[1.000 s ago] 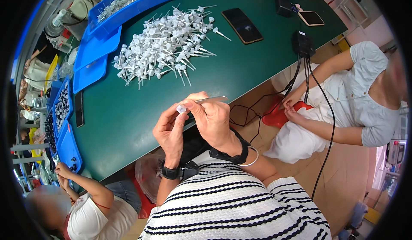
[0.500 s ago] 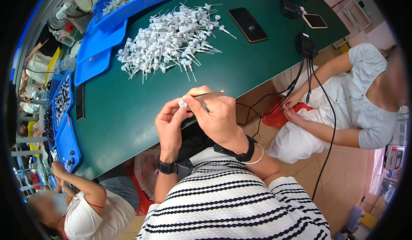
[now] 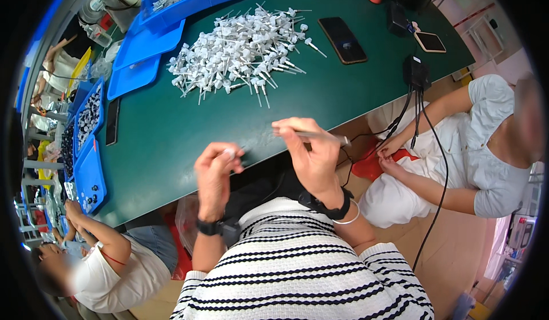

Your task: The person uses tweezers to pick up small white plastic components from a pile on a green table and carefully inserts a thin metal pin into each one. The person handles the components one at a time, repeating the insertion process for multiple units.

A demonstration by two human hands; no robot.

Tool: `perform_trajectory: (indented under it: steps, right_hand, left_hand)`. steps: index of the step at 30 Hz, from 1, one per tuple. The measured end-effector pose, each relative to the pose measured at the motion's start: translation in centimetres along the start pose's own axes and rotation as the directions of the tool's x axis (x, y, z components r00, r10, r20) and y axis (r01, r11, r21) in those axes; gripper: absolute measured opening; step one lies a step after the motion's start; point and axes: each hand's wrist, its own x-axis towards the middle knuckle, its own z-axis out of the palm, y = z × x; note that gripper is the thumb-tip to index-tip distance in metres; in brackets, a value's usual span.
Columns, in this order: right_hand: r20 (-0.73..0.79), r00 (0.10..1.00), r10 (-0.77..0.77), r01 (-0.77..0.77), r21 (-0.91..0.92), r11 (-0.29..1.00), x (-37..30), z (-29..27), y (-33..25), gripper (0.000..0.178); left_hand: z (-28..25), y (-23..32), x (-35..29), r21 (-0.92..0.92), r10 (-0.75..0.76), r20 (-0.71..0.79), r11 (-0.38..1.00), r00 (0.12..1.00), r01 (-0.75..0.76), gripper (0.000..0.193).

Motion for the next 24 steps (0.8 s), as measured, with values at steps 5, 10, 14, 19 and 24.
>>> perform_trajectory:
  steps: [5, 10, 14, 19, 24]
  right_hand:
    - [0.409, 0.835, -0.368, 0.206, 0.387, 0.899, 1.3, -1.3, -8.3, 0.013]
    - [-0.004, 0.807, -0.590, 0.368, 0.785, 0.498, 2.1, 3.5, -13.1, 0.015]
    - [-0.290, 0.855, -0.430, 0.460, 0.807, 0.371, 0.6, 5.8, -14.6, 0.020]
    - [-0.113, 0.786, -0.608, 0.450, 0.779, 0.437, 1.7, 1.7, -12.4, 0.015]
    - [0.294, 0.884, -0.364, 0.310, 0.216, 0.926, 2.5, -5.6, -6.1, 0.021]
  left_hand:
    - [-7.9, 5.1, -8.7, 0.334, -0.090, -0.151, 0.932, 0.984, 0.136, 0.014]
    - [-12.2, 4.8, -12.8, 0.936, 0.126, -0.264, 0.272, 0.956, 0.222, 0.029]
    - [-4.0, 6.9, -7.2, 0.627, 0.073, -0.235, 0.773, 0.969, 0.094, 0.016]
    - [4.4, 3.7, 6.4, 0.801, 0.344, 0.239, 0.459, 0.908, -0.384, 0.010]
    - [6.1, 0.5, 13.6, 0.931, 0.278, 0.354, -0.011, 0.893, -0.366, 0.023]
